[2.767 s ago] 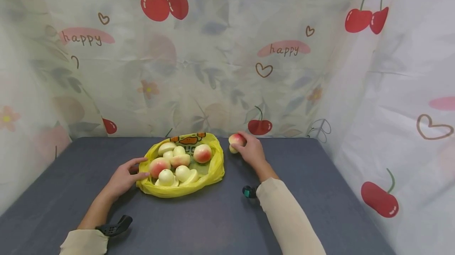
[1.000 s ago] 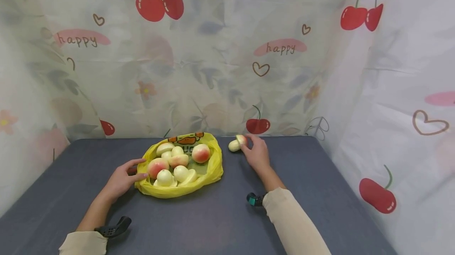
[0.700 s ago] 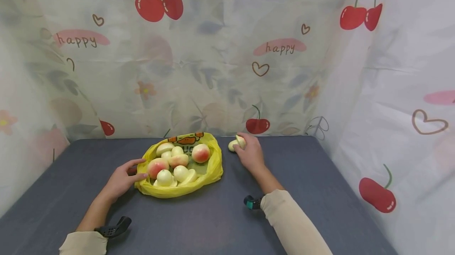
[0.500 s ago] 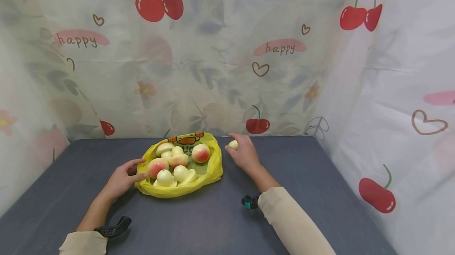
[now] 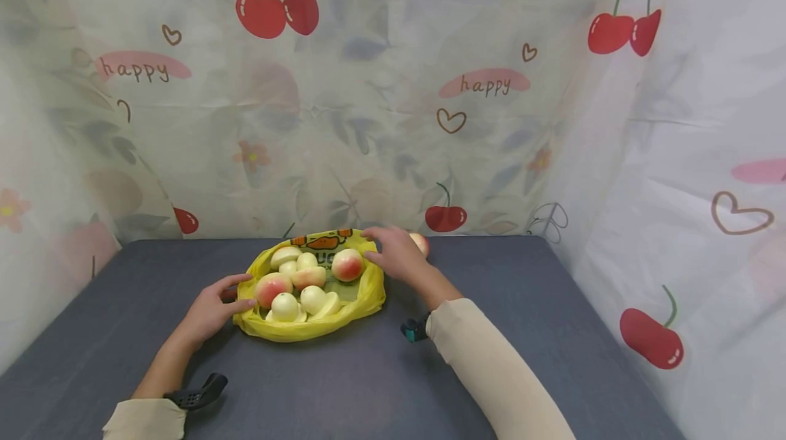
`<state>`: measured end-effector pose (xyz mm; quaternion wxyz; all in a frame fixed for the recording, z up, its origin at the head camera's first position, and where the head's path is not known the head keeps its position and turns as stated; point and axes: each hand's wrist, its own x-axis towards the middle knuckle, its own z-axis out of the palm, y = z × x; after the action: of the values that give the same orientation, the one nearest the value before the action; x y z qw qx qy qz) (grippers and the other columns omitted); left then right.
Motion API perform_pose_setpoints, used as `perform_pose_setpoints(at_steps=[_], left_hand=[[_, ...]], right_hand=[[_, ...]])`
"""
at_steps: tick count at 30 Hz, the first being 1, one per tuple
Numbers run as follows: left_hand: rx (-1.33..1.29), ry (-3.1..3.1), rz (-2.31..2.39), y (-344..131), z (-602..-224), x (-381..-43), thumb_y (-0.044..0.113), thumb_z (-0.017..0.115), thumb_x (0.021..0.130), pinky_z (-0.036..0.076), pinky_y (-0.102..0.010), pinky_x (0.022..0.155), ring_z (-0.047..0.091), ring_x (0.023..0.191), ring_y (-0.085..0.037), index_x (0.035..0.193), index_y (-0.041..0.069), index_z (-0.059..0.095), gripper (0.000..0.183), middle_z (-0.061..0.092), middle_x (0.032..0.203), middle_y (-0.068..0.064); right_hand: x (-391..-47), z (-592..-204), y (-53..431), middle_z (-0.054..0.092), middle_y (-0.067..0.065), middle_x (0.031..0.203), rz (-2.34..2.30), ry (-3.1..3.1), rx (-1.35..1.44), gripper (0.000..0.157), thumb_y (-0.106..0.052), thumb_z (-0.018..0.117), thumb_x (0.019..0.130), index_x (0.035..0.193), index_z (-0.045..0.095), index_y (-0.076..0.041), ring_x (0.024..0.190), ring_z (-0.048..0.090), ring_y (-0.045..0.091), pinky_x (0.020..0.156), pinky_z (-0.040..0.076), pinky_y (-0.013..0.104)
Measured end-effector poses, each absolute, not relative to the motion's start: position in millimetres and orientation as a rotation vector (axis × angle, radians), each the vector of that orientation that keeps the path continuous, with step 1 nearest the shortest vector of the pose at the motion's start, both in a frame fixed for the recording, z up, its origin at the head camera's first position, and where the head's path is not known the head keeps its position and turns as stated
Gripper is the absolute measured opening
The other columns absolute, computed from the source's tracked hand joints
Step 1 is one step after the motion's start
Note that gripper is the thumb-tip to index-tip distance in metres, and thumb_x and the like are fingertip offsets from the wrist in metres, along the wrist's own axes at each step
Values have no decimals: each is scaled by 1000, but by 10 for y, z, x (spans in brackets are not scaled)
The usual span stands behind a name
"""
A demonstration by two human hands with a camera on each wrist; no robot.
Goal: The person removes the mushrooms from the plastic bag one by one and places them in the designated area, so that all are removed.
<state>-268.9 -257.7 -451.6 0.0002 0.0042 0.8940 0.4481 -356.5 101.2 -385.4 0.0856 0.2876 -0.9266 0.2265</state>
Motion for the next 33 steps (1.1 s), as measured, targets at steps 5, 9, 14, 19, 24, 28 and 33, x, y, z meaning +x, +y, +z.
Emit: perform_pose_setpoints(at_steps=[5, 9, 14, 19, 24, 28, 33], left_hand=[[11, 2810, 1408, -2577, -4525, -2694, 36, 71, 89, 44, -53, 92, 45, 123, -43, 142, 4, 46, 67, 44, 139, -28], [8, 2814, 1406, -2582, -4538, -2697, 36, 71, 89, 43, -53, 93, 46, 122, -42, 141, 4, 47, 66, 45, 139, -29], [11, 2819, 1406, -2585, -4531, -2699, 36, 71, 89, 44, -52, 92, 47, 121, -41, 141, 4, 47, 66, 46, 138, -29], [19, 2824, 1401, -2584, -4536, -2707, 36, 71, 89, 44, -51, 92, 48, 121, -41, 141, 4, 47, 65, 47, 137, -28], [12, 2827, 1397, -2577, -4539, -2710, 35, 71, 89, 44, -52, 92, 48, 120, -41, 141, 4, 48, 65, 47, 137, -28], [18, 2833, 1397, -2574, -4527, -2706, 34, 71, 89, 44, -52, 92, 48, 120, -41, 140, 4, 48, 64, 47, 137, -28], [28, 2839, 1396, -2575, -4521, -2701, 33, 71, 89, 43, -52, 92, 47, 121, -42, 140, 3, 48, 63, 45, 139, -28]], right_hand=[[-3628, -3790, 895, 64, 9, 123, 707, -2807, 943, 43, -22, 71, 91, 131, 61, -8, 115, 56, 30, 97, 42, 45], [-3682, -3782, 795, 63, 10, 123, 729, -2868, 958, 44, -25, 70, 91, 130, 61, -8, 116, 55, 31, 98, 40, 45], [-3740, -3769, 688, 62, 12, 125, 780, -2961, 938, 47, -27, 69, 92, 134, 58, -9, 118, 53, 32, 98, 40, 45], [-3789, -3795, 610, 60, 13, 128, 803, -3029, 927, 49, -27, 67, 93, 137, 55, -10, 122, 50, 34, 99, 39, 46], [-3821, -3855, 541, 60, 10, 129, 741, -3103, 874, 53, -30, 69, 92, 140, 52, -14, 123, 48, 32, 103, 34, 48], [-3845, -3892, 487, 58, 7, 132, 623, -3163, 832, 57, -35, 69, 91, 142, 51, -18, 127, 44, 33, 107, 24, 53], [-3862, -3939, 438, 52, 1, 141, 471, -3232, 793, 60, -39, 67, 91, 145, 47, -22, 133, 36, 37, 107, 22, 54]])
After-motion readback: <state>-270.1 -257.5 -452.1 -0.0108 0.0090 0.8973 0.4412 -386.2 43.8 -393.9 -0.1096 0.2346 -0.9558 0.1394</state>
